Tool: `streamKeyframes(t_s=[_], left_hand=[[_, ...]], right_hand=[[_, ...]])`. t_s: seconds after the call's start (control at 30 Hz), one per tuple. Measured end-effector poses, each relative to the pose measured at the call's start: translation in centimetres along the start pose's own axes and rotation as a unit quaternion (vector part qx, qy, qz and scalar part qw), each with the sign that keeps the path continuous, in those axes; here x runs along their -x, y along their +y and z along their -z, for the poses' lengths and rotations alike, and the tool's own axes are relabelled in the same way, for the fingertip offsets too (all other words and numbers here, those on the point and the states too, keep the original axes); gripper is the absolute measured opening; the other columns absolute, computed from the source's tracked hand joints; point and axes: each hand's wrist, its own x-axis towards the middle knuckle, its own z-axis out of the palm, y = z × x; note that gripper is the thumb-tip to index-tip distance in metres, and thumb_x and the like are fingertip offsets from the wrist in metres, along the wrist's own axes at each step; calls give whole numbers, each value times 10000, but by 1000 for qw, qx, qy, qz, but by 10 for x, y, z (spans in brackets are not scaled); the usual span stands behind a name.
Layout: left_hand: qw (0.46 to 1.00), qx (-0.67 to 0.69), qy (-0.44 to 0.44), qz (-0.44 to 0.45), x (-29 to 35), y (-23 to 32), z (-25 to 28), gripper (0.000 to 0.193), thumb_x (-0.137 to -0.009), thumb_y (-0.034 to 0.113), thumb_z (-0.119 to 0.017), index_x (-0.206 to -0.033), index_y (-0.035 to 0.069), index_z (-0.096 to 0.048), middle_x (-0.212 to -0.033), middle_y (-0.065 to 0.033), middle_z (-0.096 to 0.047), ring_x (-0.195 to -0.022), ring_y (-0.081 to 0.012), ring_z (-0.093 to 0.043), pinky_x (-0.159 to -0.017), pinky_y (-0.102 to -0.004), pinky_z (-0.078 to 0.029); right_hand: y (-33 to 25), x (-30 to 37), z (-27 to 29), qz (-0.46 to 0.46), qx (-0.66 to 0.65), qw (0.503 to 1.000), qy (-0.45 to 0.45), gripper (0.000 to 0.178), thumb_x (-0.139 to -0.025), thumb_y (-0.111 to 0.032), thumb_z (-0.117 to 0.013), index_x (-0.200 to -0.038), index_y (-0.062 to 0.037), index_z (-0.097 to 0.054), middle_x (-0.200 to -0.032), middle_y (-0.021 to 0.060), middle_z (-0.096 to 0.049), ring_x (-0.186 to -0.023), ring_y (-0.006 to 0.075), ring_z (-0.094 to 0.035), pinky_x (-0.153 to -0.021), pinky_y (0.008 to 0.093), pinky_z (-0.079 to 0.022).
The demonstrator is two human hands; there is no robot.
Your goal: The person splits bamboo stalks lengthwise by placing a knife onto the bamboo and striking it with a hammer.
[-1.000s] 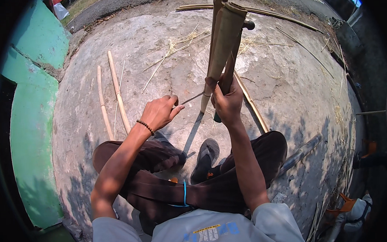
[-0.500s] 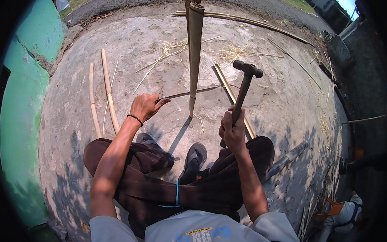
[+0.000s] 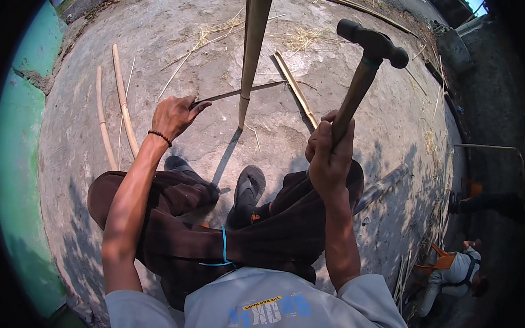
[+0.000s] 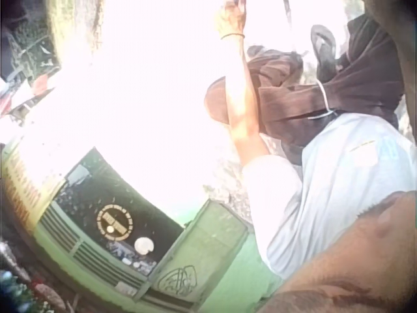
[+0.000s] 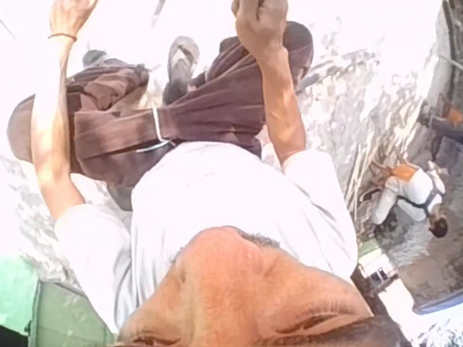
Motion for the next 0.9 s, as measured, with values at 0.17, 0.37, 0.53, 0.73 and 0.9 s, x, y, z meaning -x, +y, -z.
streamKeyframes(t_s=[0.17, 0.37, 0.53, 0.73, 0.9], left_hand=[[998, -52, 32, -34, 6, -1, -14, 592, -934, 597, -579, -713, 50, -632, -525, -175, -544, -544, -395, -581, -524, -463, -460], [998, -45, 40, -27, 0, -2, -18, 596, -937, 591, -582, -699, 46, -620, -519, -171, -531, -534, -389, -569, -520, -461, -451], [999, -9, 47, -17, 5, 2, -10, 605, -938, 594, -579, -686, 44, -613, -515, -173, -520, -527, -390, -558, -510, -458, -442], [998, -39, 46, -18, -9, 0, -19, 619, -938, 601, -573, -675, 42, -603, -501, -175, -513, -509, -383, -566, -492, -452, -446], [997, -17, 56, -42, 10, -9, -25, 629, -937, 604, -571, -673, 36, -621, -469, -148, -494, -461, -360, -542, -471, -424, -456]], right_hand=[[71, 19, -15, 25, 227, 964, -133, 150, -1059, -175, -490, -1085, -28, -468, -628, 114, -514, -550, 223, -565, -514, 396, -410], [11, 10, -11, -102, 140, 980, -100, 263, -1066, -277, -501, -1058, -15, -527, -647, 95, -537, -569, 204, -557, -565, 386, -433], [9, 9, -9, 26, 60, 998, -4, 154, -1045, -156, -533, -1058, -27, -449, -603, 50, -507, -475, 167, -492, -458, 347, -372], [61, 1, -9, -84, 193, 968, -136, 235, -1058, -249, -518, -1035, -16, -493, -679, 134, -577, -561, 234, -565, -528, 420, -420], [-28, -6, -16, -29, -2, 1000, -6, 173, -1068, -206, -499, -1037, -37, -488, -635, -2, -434, -483, 63, -387, -457, 286, -361]])
